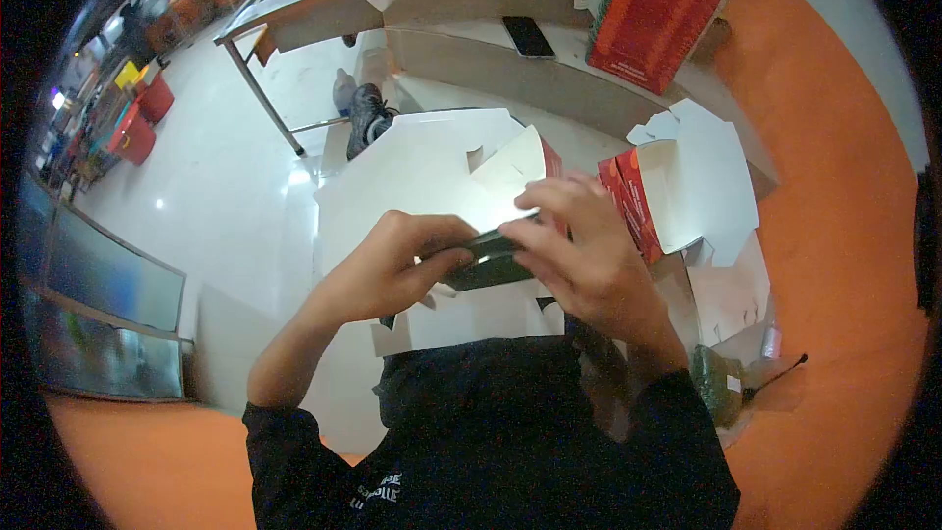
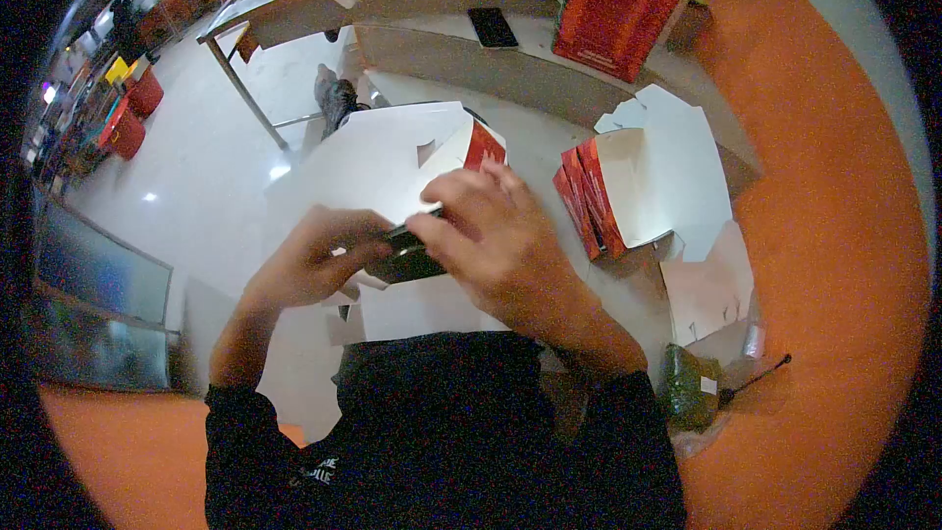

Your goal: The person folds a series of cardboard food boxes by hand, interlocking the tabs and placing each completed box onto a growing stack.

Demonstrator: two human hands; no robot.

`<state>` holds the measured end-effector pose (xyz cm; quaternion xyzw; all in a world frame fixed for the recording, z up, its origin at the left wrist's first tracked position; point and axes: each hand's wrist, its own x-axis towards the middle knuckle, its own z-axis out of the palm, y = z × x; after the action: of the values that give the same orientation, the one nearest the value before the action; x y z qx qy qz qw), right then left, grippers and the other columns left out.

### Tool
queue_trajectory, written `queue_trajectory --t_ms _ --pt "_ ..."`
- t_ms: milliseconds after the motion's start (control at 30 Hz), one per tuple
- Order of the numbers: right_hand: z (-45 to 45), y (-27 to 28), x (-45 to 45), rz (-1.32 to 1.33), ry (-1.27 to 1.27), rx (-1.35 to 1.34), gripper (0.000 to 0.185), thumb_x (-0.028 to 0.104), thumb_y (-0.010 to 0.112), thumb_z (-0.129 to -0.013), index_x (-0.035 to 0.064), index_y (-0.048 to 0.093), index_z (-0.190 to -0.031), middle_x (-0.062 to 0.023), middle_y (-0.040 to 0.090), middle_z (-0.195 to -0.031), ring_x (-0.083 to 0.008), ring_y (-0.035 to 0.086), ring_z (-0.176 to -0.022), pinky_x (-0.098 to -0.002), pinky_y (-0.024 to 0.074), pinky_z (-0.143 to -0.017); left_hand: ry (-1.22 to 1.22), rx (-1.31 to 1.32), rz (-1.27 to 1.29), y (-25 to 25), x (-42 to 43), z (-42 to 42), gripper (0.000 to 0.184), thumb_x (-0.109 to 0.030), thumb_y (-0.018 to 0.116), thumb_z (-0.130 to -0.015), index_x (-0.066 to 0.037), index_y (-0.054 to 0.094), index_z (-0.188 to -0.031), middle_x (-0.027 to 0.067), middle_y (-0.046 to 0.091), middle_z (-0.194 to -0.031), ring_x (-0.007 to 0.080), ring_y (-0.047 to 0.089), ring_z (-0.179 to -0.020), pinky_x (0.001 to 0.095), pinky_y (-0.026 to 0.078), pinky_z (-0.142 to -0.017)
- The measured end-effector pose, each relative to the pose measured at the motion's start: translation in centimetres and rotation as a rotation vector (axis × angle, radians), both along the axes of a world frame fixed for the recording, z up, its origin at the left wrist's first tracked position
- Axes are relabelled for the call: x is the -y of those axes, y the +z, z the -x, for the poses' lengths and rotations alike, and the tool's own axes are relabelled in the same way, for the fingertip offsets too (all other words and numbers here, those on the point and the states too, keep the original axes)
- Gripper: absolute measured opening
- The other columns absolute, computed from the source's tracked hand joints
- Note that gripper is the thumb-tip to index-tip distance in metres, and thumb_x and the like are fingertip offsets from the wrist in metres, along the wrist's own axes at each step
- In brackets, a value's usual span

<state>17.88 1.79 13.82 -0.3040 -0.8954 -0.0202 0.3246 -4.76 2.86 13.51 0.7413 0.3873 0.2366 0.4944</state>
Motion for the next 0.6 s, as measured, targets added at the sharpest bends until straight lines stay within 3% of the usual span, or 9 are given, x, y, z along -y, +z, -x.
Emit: queue_trajectory --t_ms 67,167,233,267,367,500,600 --pt "-0.3 0.1 0.0 0.036 0.049 0.034 0.035 0.005 0.072 -0.069 0.0082 0.061 -0.102 -0.0125 0.055 -0.111 -0.0283 0.052 -0.109 -0.0500 0.0378 -0.096 -0.049 -0.097 -0.038 0.5 0.3 0.2 0.016 -0.004 0.055 -0.088 0.003 0.060 -0.101 0.0119 0.065 -0.077 0.0134 0.062 -0.068 0.0294 0.052 -0.058" --pt "0.4 0.1 0.1 -0.087 -0.062 0.005 0.035 0.010 0.074 -0.069 0.0106 0.063 -0.102 -0.0126 0.054 -0.117 -0.0287 0.051 -0.113 -0.0517 0.0363 -0.097 0.097 0.006 -0.088 -0.6 0.7 0.3 0.014 -0.002 0.055 -0.088 0.002 0.060 -0.100 0.0114 0.065 -0.079 0.0133 0.063 -0.067 0.0286 0.052 -0.057" --pt "1.5 0.1 0.9 -0.325 -0.243 -0.072 0.034 0.015 0.075 -0.070 0.0121 0.063 -0.102 -0.0126 0.053 -0.121 -0.0291 0.050 -0.114 -0.0536 0.0345 -0.098 0.280 0.359 -0.156 -1.3 0.4 0.7 0.016 -0.001 0.053 -0.089 0.004 0.057 -0.104 0.0114 0.064 -0.095 0.0158 0.065 -0.079 0.0317 0.056 -0.066" --pt "2.0 -1.2 0.9 -0.388 -0.206 -0.158 0.036 0.023 0.076 -0.071 0.0153 0.063 -0.103 -0.0114 0.052 -0.122 -0.0302 0.050 -0.114 -0.0559 0.0317 -0.100 0.380 0.544 -0.045 -1.3 0.1 0.6 0.019 -0.001 0.052 -0.090 0.005 0.054 -0.108 0.0122 0.063 -0.097 0.0175 0.064 -0.084 0.0338 0.057 -0.070" --pt "3.8 -3.0 0.9 -0.291 0.029 -0.167 0.037 0.026 0.077 -0.070 0.0170 0.063 -0.103 -0.0107 0.052 -0.121 -0.0298 0.051 -0.112 -0.0562 0.0305 -0.101 0.520 0.919 0.112 0.4 0.9 -0.8 0.035 -0.002 0.048 -0.090 0.002 0.039 -0.124 0.0149 0.057 -0.110 0.0244 0.061 -0.096 0.0404 0.053 -0.084" --pt "4.4 -4.4 -1.3 -0.360 0.010 -0.354 0.042 0.023 0.082 -0.063 0.0172 0.063 -0.101 -0.0105 0.053 -0.118 -0.0298 0.051 -0.110 -0.0553 0.0317 -0.101 0.503 1.009 0.110 -0.1 1.4 -1.4 0.035 -0.009 0.046 -0.093 0.001 0.038 -0.126 0.0134 0.056 -0.112 0.0223 0.061 -0.096 0.0349 0.051 -0.083" --pt "3.7 -3.7 -1.2 -0.317 0.067 -0.342 0.047 0.018 0.081 -0.062 0.0114 0.062 -0.104 -0.0142 0.052 -0.123 -0.0358 0.050 -0.114 -0.0528 0.0413 -0.095 0.509 0.985 0.043 -0.1 1.1 -0.7 0.035 -0.013 0.045 -0.094 0.001 0.039 -0.126 0.0131 0.057 -0.111 0.0209 0.060 -0.096 0.0331 0.050 -0.082"
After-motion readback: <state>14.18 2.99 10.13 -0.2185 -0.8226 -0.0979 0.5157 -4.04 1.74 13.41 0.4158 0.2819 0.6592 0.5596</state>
